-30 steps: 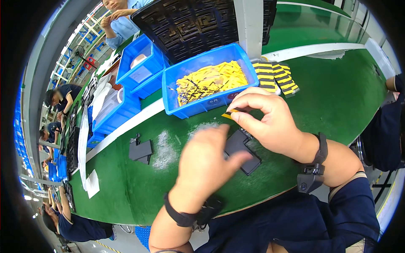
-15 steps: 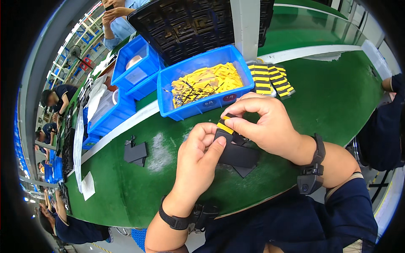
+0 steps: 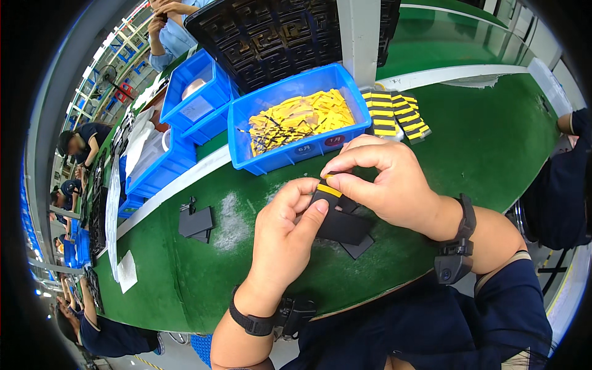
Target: The recorder is assembling small electronic plastic casing components by applying adhesive strips and joining pieces together.
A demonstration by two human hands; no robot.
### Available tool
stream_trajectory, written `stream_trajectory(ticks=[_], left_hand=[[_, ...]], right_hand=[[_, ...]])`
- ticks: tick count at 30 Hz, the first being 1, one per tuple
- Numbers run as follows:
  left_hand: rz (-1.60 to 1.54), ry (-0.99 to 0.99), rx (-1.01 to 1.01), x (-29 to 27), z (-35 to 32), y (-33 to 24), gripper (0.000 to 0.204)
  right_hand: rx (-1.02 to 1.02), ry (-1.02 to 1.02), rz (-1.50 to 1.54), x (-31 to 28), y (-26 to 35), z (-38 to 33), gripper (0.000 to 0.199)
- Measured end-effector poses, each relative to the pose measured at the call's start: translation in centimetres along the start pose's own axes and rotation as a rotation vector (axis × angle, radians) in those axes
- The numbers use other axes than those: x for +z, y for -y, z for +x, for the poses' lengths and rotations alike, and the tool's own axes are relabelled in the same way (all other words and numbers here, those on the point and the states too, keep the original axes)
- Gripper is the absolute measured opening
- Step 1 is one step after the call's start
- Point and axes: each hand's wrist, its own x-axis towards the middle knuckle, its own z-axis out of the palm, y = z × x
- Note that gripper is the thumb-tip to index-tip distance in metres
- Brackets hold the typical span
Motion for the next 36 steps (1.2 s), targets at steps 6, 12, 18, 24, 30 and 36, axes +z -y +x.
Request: stream_trajectory(ticks=[6, 12, 18, 24, 30, 36], left_hand=[[-0.043, -0.028, -0.001, 0.0, -0.1, 0.1, 0.022], [-0.057, -0.034, -0.004, 0.1, -0.1, 0.0, 0.023], [0.001, -0.028, 0.025, 0.4, -0.4, -0.5, 0.022], [0.048, -0.087, 0.072, 0.7, -0.5, -0.4, 0.024], [-0.103, -0.098, 0.01, 0.6, -0.3, -0.4, 0.024], [-0.181, -0.055, 0.037, 0.8, -0.4, -0.6, 0.023]], right_hand=[[-0.3, -0.091, -0.22, 0.5, -0.7, 0.0, 0.013], [-0.264, -0.075, -0.178, 0.6, -0.9, 0.1, 0.013], [-0.215, -0.089, -0.241, 0.8, -0.6, -0.3, 0.015], [-0.224, 0.062, -0.272, -0.4, -0.6, 0.6, 0.018], [-0.588, -0.084, -0.493, -0.2, 0.2, 0.4, 0.02], [-0.529, -0.129, -0.488, 0.0, 0.1, 0.4, 0.021]])
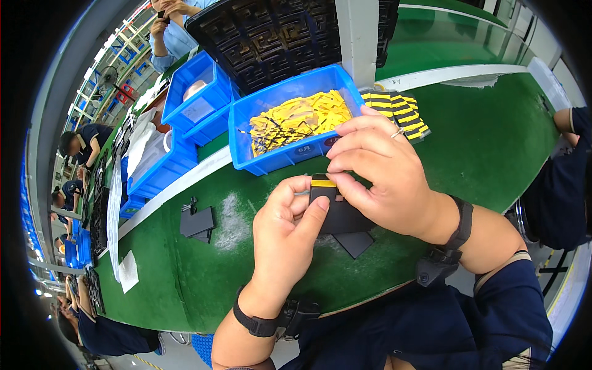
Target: The recorder is assembling small electronic plastic casing components by applying adhesive strips and joining pieces together.
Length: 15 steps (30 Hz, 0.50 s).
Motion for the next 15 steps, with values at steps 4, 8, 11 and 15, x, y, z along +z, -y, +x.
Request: stream_trajectory(ticks=[4, 8, 11, 15], left_hand=[[0.049, -0.017, -0.036, -0.19, 0.06, -0.2, 0.023], [0.027, -0.012, -0.03, -0.04, -0.03, -0.31, 0.023], [0.016, 0.002, -0.021, -0.07, -0.09, -0.37, 0.024], [0.092, -0.022, -0.03, -0.41, -0.08, -0.36, 0.023]], right_hand=[[-0.055, 0.107, 0.038, -0.17, 0.31, -0.09, 0.021], [-0.003, 0.014, -0.041, -0.24, 0.3, 0.06, 0.02], [0.041, -0.019, 0.008, -0.21, 0.29, 0.0, 0.02], [-0.023, 0.057, 0.013, -0.12, 0.56, -0.1, 0.018]])
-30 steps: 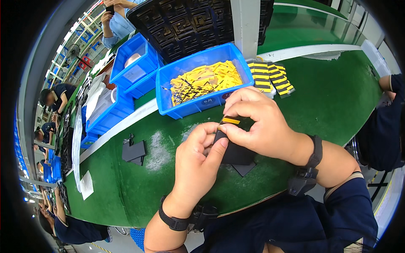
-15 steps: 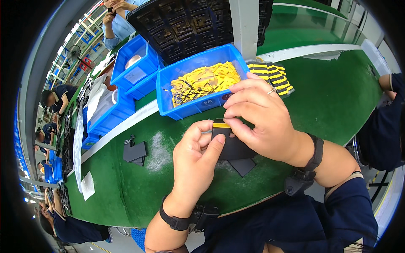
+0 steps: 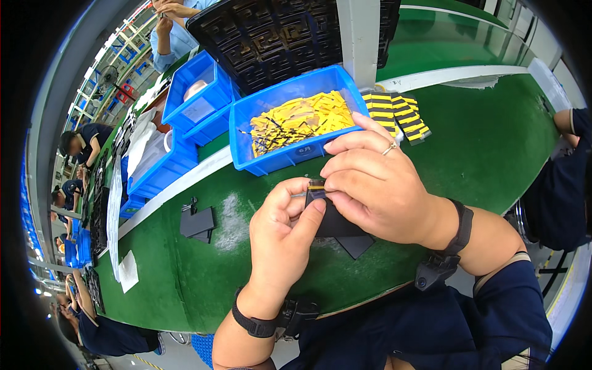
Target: The recorder is assembling small electronic plastic casing components by applying adhesive strips and joining pieces together.
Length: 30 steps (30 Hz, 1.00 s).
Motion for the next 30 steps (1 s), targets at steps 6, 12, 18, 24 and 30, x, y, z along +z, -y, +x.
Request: stream_trajectory(ticks=[6, 12, 18, 24, 30], left_hand=[[-0.079, 0.057, 0.008, 0.0, 0.0, 0.3, 0.023], [-0.194, 0.026, 0.099, -0.2, 0.2, 0.5, 0.022], [0.258, -0.031, 0.267, -0.1, 0.1, 0.9, 0.027], [0.457, -0.006, 0.278, 0.2, -0.6, 0.0, 0.033], [-0.146, 0.029, 0.145, 0.0, 0.3, 0.0, 0.025]], right_hand=[[0.079, -0.085, 0.043, -0.9, -0.6, 0.6, 0.016], [0.066, 0.008, 0.163, 0.2, 1.2, -0.4, 0.016], [0.148, 0.047, 0.213, -0.5, 0.0, -0.1, 0.014], [0.056, 0.031, 0.312, -0.5, 0.1, 0.3, 0.014], [0.32, -0.067, 0.28, -0.4, -0.3, 0.2, 0.01]])
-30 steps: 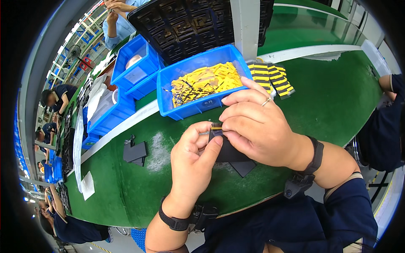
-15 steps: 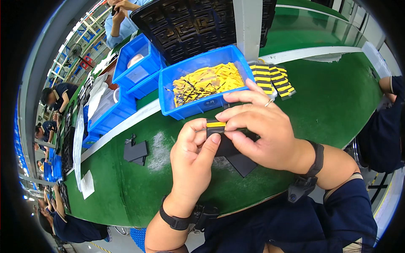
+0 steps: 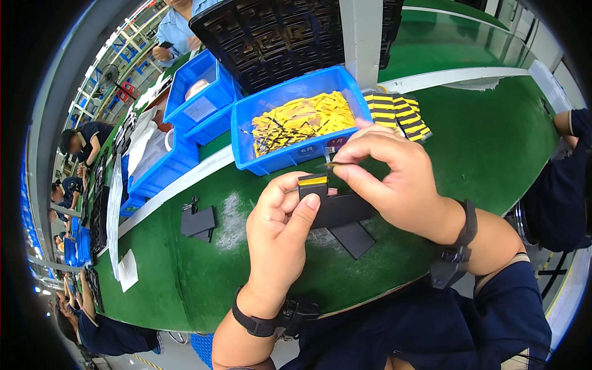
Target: The recorder is assembling small electronic plastic casing components by applying adhesive strips and joining pieces together.
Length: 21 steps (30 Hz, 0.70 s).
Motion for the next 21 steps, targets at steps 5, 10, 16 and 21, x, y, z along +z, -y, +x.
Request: stream_trajectory(ticks=[5, 10, 16, 21], left_hand=[[0.065, -0.032, 0.001, 0.1, -0.2, 0.2, 0.024], [0.272, -0.096, 0.052, 0.5, -0.3, 0.4, 0.025], [0.762, -0.092, 0.216, 0.6, -0.7, 0.4, 0.027], [0.251, -0.162, -0.026, -0.1, 0.3, 0.5, 0.018]], right_hand=[[0.273, 0.087, 0.25, 0.1, -0.1, -0.3, 0.009], [0.066, 0.086, 0.008, 0.6, -0.4, -0.2, 0.011], [-0.136, 0.118, -0.189, 0.8, -0.6, -0.7, 0.014], [-0.34, -0.118, -0.32, 0.3, -0.8, 1.9, 0.01]])
